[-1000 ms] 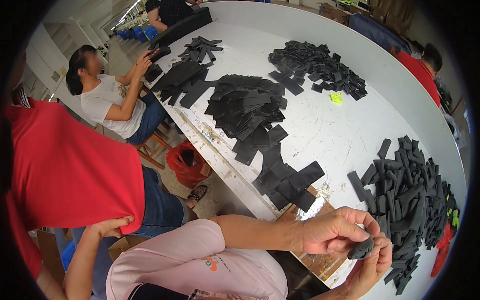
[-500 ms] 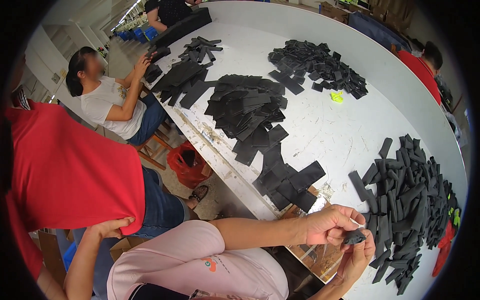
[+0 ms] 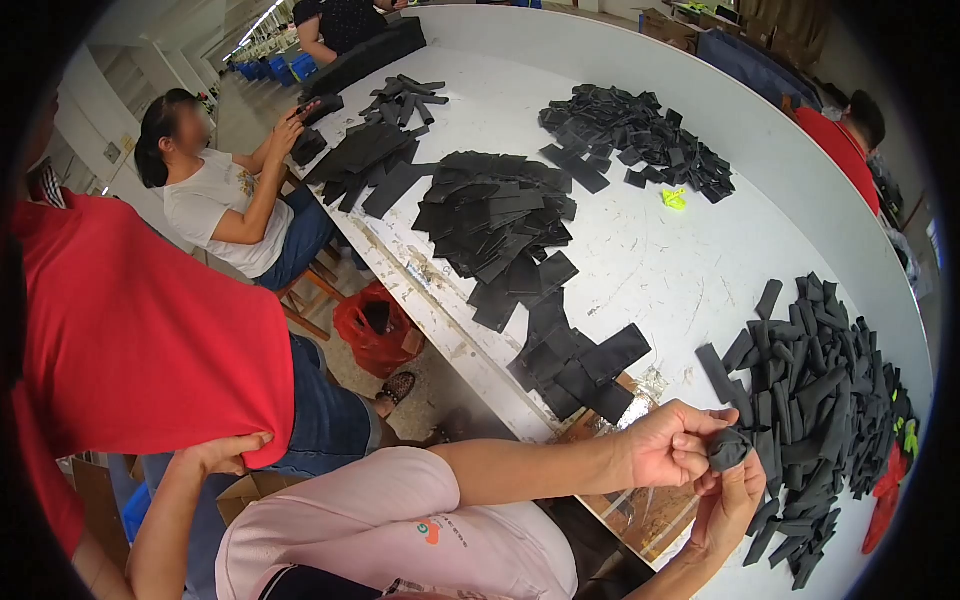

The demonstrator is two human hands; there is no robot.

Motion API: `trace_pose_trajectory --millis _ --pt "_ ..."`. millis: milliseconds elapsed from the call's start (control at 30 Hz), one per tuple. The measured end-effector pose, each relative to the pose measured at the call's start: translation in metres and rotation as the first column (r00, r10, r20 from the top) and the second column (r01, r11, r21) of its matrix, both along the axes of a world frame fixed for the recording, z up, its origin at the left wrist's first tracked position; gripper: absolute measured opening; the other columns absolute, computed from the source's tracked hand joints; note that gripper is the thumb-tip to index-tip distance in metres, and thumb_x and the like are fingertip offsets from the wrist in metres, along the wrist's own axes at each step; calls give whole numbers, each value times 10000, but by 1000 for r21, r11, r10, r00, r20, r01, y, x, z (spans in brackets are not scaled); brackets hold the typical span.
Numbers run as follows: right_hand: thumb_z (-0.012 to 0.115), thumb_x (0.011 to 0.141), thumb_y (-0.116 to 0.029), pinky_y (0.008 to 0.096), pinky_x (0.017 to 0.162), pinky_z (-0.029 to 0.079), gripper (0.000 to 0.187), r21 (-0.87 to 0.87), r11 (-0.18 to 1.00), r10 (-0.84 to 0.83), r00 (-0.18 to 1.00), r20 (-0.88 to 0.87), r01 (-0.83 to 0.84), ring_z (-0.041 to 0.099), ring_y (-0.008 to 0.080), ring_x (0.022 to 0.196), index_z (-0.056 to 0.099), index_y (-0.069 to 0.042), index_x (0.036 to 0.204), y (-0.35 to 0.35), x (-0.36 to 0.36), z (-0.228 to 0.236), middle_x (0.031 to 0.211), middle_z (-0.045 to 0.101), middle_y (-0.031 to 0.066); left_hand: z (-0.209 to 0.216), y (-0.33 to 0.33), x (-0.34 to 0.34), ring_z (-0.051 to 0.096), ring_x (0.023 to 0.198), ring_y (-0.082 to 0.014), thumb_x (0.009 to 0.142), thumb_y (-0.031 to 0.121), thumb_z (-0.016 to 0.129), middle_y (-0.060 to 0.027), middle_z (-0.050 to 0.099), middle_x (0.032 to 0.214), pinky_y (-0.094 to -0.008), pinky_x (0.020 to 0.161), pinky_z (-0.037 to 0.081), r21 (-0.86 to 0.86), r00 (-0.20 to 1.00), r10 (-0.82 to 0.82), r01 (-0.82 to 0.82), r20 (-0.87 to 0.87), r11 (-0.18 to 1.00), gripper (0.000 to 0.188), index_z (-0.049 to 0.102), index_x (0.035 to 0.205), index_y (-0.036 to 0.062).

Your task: Assembling and applying adhesive to small black leather or synthetic shoe components at a manufacturing workbench.

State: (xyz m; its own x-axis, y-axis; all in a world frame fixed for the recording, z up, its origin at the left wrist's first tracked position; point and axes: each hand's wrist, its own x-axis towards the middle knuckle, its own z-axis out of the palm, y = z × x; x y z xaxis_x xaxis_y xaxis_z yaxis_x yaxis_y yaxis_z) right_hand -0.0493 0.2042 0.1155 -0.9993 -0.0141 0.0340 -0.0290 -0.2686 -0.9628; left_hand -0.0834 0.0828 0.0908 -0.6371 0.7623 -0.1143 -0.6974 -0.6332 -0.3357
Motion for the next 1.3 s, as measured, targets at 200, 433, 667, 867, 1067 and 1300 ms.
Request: trace_pose_trajectory --millis 200,433,667,867,1067,1300 --pt "612 755 -221 174 408 311 256 -170 985 59 993 102 -41 389 72 447 498 2 806 1 10 -20 572 451 5 -22 -4 12 315 354 -14 786 20 482 20 460 605 -147 324 208 -181 996 -40 24 -83 983 110 499 883 69" --pt "605 759 -178 172 411 321 203 -37 997 67 996 59 -65 399 70 454 492 -13 794 3 1 -15 582 456 3 -15 -7 10 315 347 -17 757 17 498 17 470 615 -148 324 210 -160 994 -3 -15 -112 987 122 503 866 72" --pt "589 768 -170 171 413 304 201 -123 992 39 994 98 -27 395 65 461 495 -4 833 6 9 -25 591 460 3 -15 -9 15 300 348 -22 739 28 513 21 463 609 -158 326 194 -190 991 -50 26 -122 981 158 476 885 76" --pt "592 766 -176 172 413 304 207 -149 988 55 995 79 -43 399 67 466 491 -9 836 8 10 -29 592 464 8 -18 -9 17 281 351 -18 755 63 512 33 447 591 -168 328 187 -207 984 -75 41 -160 978 118 474 863 92" --pt "600 758 -180 172 403 325 205 -164 986 58 995 81 -44 423 69 461 480 -18 792 -1 13 -21 602 484 22 -23 -10 20 271 354 -15 779 97 519 35 446 594 -169 329 188 -256 961 -103 35 -257 966 83 484 854 90" --pt "612 746 -198 158 394 326 229 -129 991 35 996 78 -25 427 60 456 472 -17 745 -3 14 -18 608 492 25 -26 -9 22 284 352 -11 799 118 517 33 449 600 -163 318 201 -250 954 -96 23 -283 968 71 482 852 85"
